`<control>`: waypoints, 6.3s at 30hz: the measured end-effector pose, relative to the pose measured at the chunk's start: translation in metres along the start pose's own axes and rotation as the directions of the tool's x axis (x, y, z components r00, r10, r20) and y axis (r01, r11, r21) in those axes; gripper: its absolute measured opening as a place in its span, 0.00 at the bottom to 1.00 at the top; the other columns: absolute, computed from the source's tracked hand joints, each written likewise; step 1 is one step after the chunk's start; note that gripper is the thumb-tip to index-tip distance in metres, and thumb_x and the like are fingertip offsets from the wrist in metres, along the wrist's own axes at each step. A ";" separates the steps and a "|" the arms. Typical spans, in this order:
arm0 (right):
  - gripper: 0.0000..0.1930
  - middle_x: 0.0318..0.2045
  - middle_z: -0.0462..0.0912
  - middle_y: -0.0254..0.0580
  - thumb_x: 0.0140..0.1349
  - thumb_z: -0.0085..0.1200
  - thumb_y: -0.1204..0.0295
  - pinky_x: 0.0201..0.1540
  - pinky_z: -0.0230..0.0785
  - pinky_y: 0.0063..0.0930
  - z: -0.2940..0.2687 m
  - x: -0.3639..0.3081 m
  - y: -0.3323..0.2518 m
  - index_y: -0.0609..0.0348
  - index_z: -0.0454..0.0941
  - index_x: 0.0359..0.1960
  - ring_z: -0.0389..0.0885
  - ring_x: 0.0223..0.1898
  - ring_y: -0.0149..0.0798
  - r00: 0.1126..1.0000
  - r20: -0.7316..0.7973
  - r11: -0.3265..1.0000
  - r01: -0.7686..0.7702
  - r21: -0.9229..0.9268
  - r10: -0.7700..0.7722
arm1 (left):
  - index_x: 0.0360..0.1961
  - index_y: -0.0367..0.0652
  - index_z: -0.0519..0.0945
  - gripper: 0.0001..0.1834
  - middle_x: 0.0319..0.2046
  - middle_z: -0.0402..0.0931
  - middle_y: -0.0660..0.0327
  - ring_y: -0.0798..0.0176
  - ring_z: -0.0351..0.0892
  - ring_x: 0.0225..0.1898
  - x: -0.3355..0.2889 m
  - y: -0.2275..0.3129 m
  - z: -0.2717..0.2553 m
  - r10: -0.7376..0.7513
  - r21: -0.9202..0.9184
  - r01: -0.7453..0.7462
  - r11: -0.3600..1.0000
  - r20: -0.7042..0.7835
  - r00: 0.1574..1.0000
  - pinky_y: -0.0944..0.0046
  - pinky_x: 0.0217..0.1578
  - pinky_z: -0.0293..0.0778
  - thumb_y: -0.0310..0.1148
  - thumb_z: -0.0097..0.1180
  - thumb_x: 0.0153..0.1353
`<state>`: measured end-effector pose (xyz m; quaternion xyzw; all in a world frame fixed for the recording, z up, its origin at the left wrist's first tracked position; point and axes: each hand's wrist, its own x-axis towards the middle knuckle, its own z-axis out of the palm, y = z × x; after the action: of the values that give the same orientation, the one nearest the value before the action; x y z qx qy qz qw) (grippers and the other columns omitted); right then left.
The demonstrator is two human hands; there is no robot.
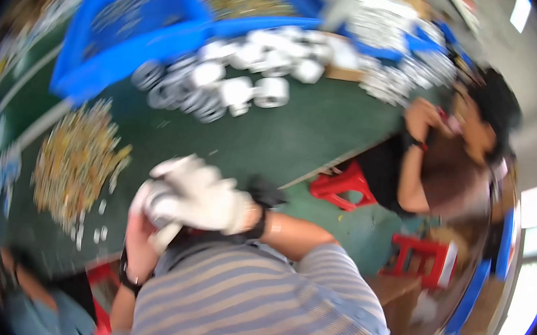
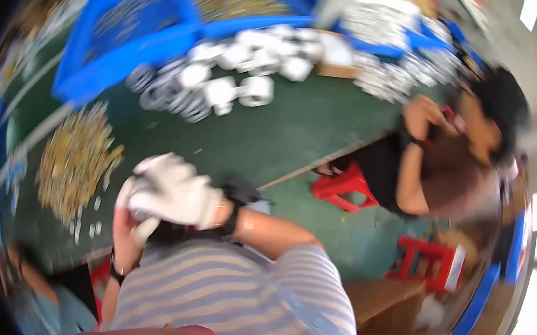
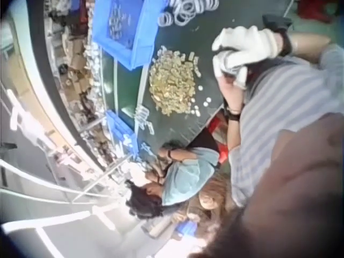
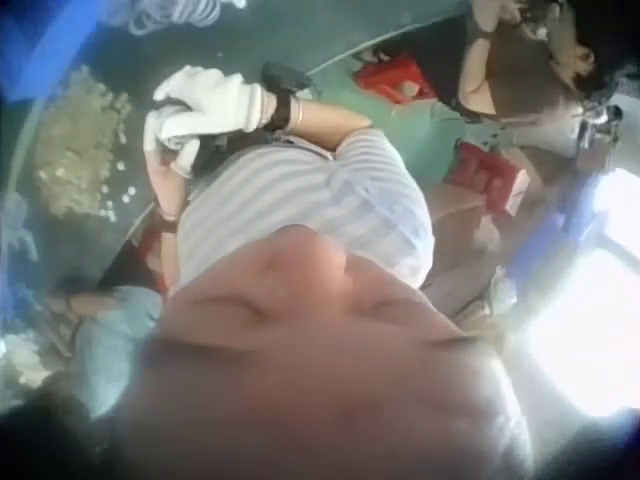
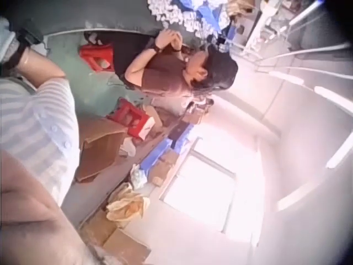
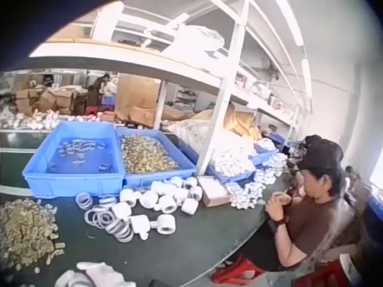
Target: The person assembles camera components by hand, picking up a circuit board and a housing, inserting the board into the housing, and then pressing a plastic ring onto the assembly.
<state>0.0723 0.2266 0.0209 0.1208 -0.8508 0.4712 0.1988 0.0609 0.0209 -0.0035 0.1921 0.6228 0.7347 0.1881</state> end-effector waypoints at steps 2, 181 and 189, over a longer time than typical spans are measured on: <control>0.29 0.43 0.84 0.59 0.53 0.67 0.46 0.51 0.79 0.46 -0.002 0.026 -0.032 0.62 0.85 0.42 0.84 0.47 0.59 0.963 0.198 0.983 -0.181 -0.037 0.185 | 0.78 0.40 0.59 0.46 0.70 0.68 0.58 0.60 0.71 0.67 -0.006 -0.006 -0.007 0.083 0.119 -0.079 0.990 -0.028 0.996 0.57 0.66 0.69 0.23 0.69 0.60; 0.17 0.55 0.84 0.30 0.42 0.72 0.73 0.53 0.71 0.43 -0.032 0.027 0.041 0.41 0.84 0.35 0.78 0.55 0.44 0.942 0.259 0.819 0.316 -0.479 -0.212 | 0.67 0.47 0.60 0.37 0.56 0.77 0.52 0.57 0.84 0.51 -0.019 0.019 -0.055 -0.302 -0.353 0.263 0.898 -0.059 0.951 0.55 0.49 0.85 0.23 0.69 0.62; 0.18 0.53 0.85 0.33 0.44 0.71 0.77 0.51 0.74 0.42 -0.041 0.018 -0.002 0.42 0.85 0.37 0.80 0.54 0.47 0.890 0.298 0.894 0.408 -0.184 -0.344 | 0.71 0.56 0.72 0.44 0.50 0.80 0.55 0.53 0.87 0.43 -0.004 0.058 -0.042 0.088 0.682 -0.188 0.706 0.179 0.980 0.57 0.41 0.83 0.25 0.74 0.53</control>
<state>0.0659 0.2605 0.0503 0.3194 -0.8803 0.2964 0.1877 0.0406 -0.0253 0.0477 0.3434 0.8229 0.4441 0.0876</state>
